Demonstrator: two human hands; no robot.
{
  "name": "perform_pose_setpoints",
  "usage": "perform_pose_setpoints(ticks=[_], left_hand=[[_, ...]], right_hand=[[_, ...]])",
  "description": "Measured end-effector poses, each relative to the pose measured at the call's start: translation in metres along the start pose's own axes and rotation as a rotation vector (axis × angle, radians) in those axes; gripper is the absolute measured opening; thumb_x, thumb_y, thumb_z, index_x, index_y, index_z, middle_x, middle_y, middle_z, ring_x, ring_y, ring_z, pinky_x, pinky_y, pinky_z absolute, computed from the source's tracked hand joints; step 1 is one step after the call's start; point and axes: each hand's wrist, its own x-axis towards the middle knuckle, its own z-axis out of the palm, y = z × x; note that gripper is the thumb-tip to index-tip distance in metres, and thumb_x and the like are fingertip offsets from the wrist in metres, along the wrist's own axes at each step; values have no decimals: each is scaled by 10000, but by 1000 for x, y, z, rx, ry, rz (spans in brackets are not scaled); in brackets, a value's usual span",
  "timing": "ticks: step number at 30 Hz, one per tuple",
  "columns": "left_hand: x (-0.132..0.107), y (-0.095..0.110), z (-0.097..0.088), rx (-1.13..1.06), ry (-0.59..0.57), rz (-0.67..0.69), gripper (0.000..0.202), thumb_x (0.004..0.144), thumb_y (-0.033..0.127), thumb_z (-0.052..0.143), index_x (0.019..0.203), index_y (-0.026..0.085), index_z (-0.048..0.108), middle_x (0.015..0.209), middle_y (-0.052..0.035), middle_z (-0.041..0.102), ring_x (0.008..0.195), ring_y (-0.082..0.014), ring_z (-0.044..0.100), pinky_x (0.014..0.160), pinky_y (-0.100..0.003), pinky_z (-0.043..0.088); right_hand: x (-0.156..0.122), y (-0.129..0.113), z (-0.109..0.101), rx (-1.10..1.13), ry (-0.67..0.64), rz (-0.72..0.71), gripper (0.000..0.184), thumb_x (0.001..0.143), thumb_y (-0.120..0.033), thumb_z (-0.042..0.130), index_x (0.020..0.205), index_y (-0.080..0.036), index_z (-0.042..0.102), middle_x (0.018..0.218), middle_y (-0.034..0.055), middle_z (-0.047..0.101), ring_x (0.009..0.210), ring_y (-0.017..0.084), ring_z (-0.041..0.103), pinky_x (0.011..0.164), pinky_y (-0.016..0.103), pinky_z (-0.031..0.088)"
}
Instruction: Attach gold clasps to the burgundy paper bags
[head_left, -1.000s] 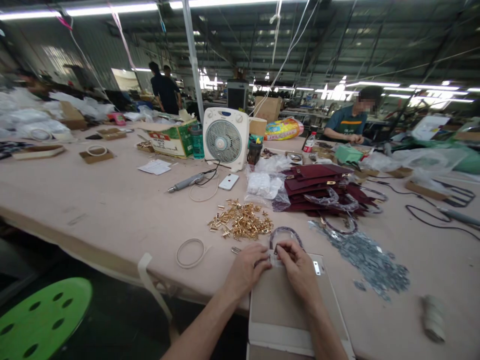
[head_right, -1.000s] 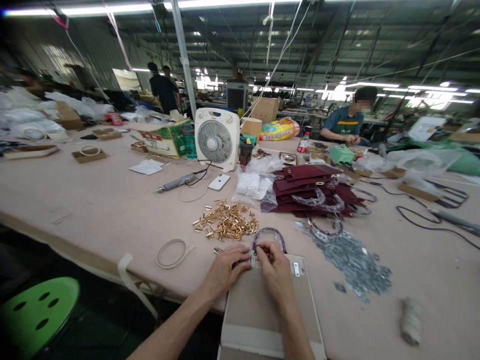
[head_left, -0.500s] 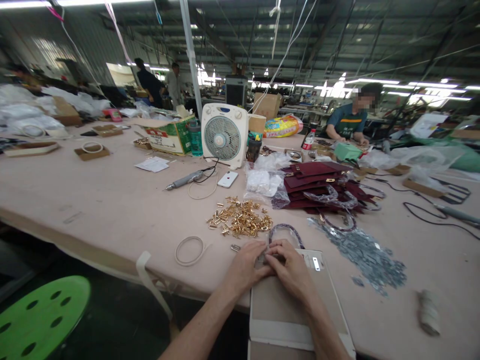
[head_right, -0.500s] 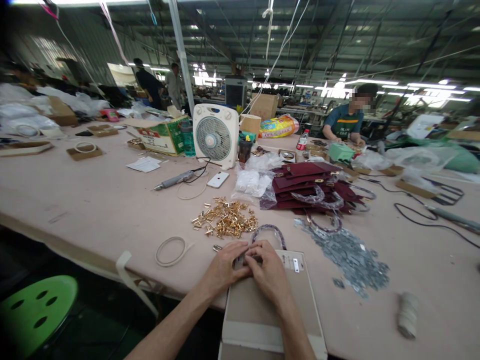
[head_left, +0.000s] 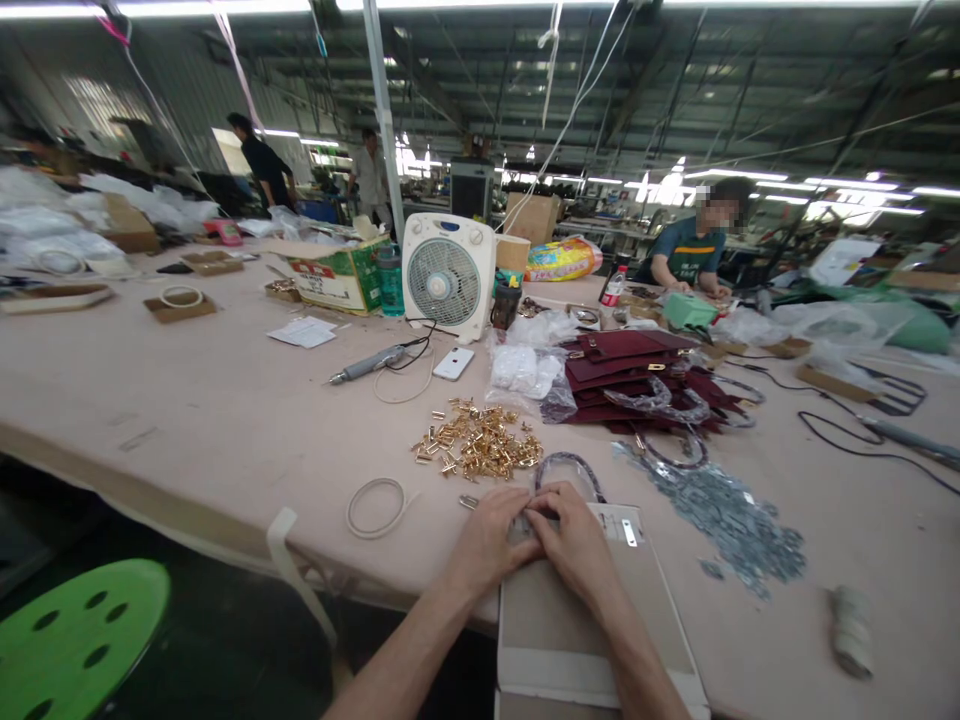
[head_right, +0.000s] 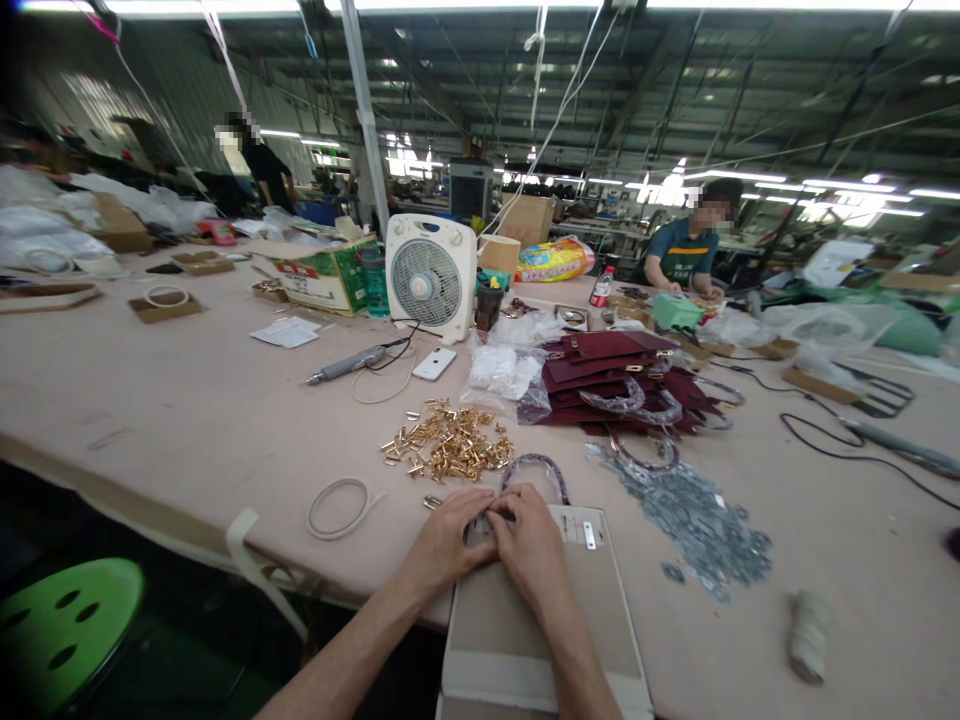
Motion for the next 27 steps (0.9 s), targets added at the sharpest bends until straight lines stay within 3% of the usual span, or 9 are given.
perform_pose_setpoints(ticks=[13, 16, 18, 21, 23, 27], left_hand=[[-1, 1, 0, 14, -7, 11, 592, 741, 144, 804, 1312, 233, 675, 1341, -96, 713, 1271, -287, 644, 1157, -519, 499], [0, 2, -2, 30, -2, 20, 555, 780, 219, 823, 1315, 239, 677, 1346, -106, 713, 1269, -297, 654, 1139, -533, 514], [-1, 1, -2, 56, 7, 20, 582, 779, 295, 859, 1328, 240, 671, 1357, -114, 710, 1274, -312, 657, 1118, -543, 532], [-2, -3, -2, 115, 18, 39, 619, 776, 352, 876, 1349, 258, 660, 1373, -104, 706, 1285, -324, 657, 1108, -554, 542], [-2, -6, -1, 152, 22, 68, 607, 808, 381, 849, 1370, 275, 646, 1382, -89, 704, 1292, -323, 655, 1108, -553, 544], [-1, -10, 1, 209, 30, 125, 581, 878, 430, 768, 1415, 280, 604, 1412, -80, 684, 1309, -314, 645, 1096, -539, 559]], right_hand=[[-13, -2, 5, -20, 77, -147, 181, 949, -197, 597, 1037, -275, 735, 1127, 76, 684, 1110, 278, 623, 1012, 454, 503], [-19, -1, 0, 128, 185, -150, 192, 948, -257, 644, 1118, -279, 729, 1187, 83, 686, 1142, 275, 630, 1021, 444, 512], [-25, 5, -9, 244, 337, -119, 207, 964, -304, 643, 1154, -272, 718, 1202, 89, 685, 1138, 265, 639, 988, 421, 529], [-35, 25, -35, 333, 621, 2, 222, 983, -374, 625, 1146, -245, 704, 1188, 95, 684, 1120, 255, 641, 977, 408, 524], [-42, 47, -64, 313, 804, 116, 310, 979, -441, 616, 1189, -223, 682, 1192, 103, 684, 1100, 255, 640, 996, 422, 508], [-68, 109, -136, 22, 1080, 304, 520, 939, -577, 584, 1255, -172, 663, 1210, 145, 656, 1029, 275, 626, 941, 443, 514]])
